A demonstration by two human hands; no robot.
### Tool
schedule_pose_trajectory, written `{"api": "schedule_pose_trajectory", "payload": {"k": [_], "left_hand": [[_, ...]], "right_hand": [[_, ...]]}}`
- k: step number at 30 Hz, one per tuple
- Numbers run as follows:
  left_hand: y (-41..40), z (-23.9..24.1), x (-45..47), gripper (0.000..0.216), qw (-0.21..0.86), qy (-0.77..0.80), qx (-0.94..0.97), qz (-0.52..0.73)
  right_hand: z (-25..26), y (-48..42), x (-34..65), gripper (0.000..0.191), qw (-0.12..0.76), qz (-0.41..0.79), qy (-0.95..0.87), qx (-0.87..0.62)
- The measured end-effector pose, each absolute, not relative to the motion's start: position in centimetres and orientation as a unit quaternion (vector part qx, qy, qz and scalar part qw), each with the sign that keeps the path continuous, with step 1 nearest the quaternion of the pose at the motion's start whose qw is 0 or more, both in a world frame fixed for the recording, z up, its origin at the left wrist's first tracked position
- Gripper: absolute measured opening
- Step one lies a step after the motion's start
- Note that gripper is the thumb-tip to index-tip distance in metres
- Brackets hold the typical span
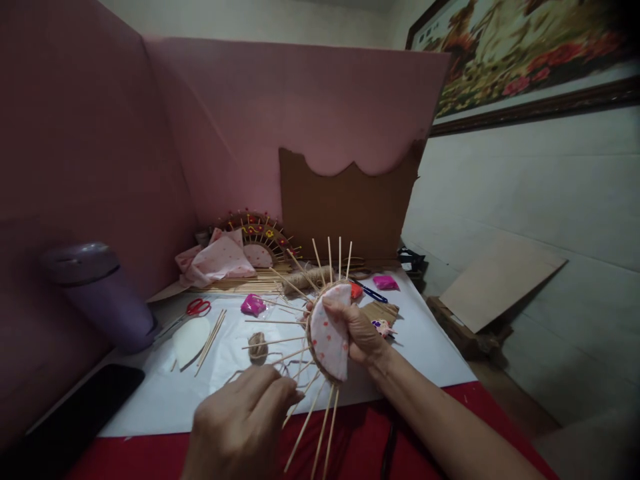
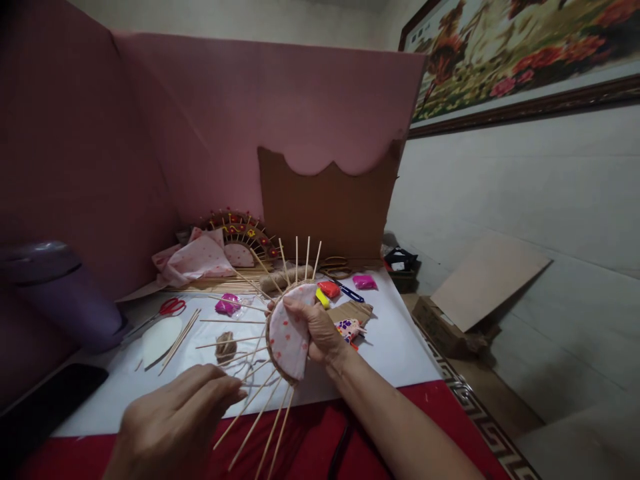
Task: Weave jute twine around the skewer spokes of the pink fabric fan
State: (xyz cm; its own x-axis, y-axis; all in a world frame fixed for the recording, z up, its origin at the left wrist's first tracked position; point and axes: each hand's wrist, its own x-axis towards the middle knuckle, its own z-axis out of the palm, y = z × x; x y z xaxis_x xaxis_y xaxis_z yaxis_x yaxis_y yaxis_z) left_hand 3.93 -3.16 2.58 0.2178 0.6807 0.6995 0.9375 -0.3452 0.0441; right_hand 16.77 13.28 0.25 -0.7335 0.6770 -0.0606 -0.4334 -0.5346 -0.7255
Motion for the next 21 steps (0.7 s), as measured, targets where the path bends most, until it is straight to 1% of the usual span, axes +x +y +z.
{"api": "schedule_pose_trajectory", "payload": {"k": [4, 7, 9, 12, 15, 18, 21], "left_hand": [[-4.3, 4.2, 2.2, 0.013, 0.255, -0.561, -0.726, -0.306], [-4.7, 5.1, 0.9, 0.011, 0.296, -0.569, -0.704, -0.304], [-4.7, 5.4, 0.1, 0.011, 0.298, -0.577, -0.694, -0.313], [-4.5, 5.4, -1.2, 0.010, 0.262, -0.599, -0.678, -0.335], [-4.4, 5.6, -2.3, 0.010, 0.183, -0.619, -0.673, -0.361], [-4.1, 6.0, -3.0, 0.014, 0.030, -0.645, -0.655, -0.394], [-3.3, 6.1, -3.2, 0.023, -0.122, -0.679, -0.587, -0.424]], "right_hand": [[0.2, 13.5, 16.9, 0.015, 0.334, 0.864, -0.334, -0.175], [0.5, 13.3, 16.9, 0.017, 0.335, 0.864, -0.326, -0.185], [0.6, 13.2, 16.9, 0.018, 0.334, 0.864, -0.327, -0.188], [0.8, 13.1, 16.9, 0.016, 0.337, 0.865, -0.321, -0.187], [0.7, 13.1, 16.9, 0.016, 0.339, 0.864, -0.321, -0.189], [0.5, 13.2, 16.9, 0.021, 0.338, 0.862, -0.328, -0.187], [0.3, 13.3, 17.0, 0.026, 0.327, 0.864, -0.338, -0.182]]}}
